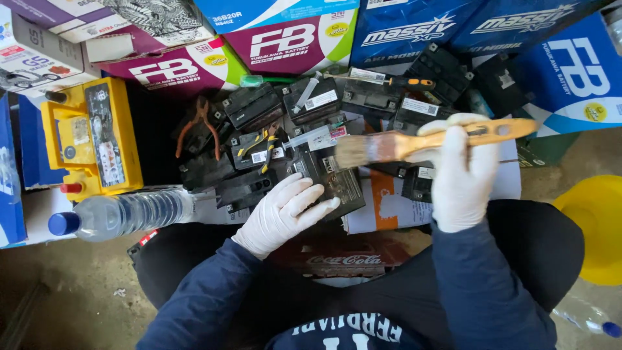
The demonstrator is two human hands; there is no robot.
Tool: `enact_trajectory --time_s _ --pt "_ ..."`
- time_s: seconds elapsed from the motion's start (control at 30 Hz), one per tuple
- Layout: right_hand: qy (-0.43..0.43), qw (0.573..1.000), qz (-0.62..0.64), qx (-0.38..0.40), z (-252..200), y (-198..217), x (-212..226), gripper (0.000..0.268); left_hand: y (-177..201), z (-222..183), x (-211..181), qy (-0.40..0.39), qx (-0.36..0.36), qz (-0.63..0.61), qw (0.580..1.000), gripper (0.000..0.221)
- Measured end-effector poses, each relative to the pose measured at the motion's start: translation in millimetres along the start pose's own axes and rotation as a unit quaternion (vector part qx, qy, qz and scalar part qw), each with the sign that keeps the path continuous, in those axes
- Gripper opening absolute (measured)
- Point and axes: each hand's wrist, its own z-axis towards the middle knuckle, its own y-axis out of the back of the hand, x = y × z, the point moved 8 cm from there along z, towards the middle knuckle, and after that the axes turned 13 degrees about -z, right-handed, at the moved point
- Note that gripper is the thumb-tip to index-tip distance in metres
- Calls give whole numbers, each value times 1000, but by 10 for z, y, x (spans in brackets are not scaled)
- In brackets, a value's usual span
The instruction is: Cleaning dust off small batteries using a paintbrush
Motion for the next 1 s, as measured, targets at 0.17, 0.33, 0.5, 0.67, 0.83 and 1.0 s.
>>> enact_trajectory --time_s 0.17,0.33,0.5,0.67,0.83,1.0 --pt "-14 995 78 62 -64 -156 -176 8 47 63 55 117 -8 -101 988 43" --pt "-15 994 80 73 -60 -149 -318 7 -141 -233 149 97 115 -136 979 71" --pt "-44 987 133 73 -71 -155 -455 8 7 2 133 125 84 -157 976 106" --pt "-49 987 122 92 -75 -179 -520 9 -98 -159 261 189 43 -158 968 96" --pt "-32 990 105 83 -49 -140 -417 8 59 -25 384 327 -11 -235 915 140" --pt "0 986 75 150 -70 -77 60 6 57 17 416 345 -3 -252 904 140"
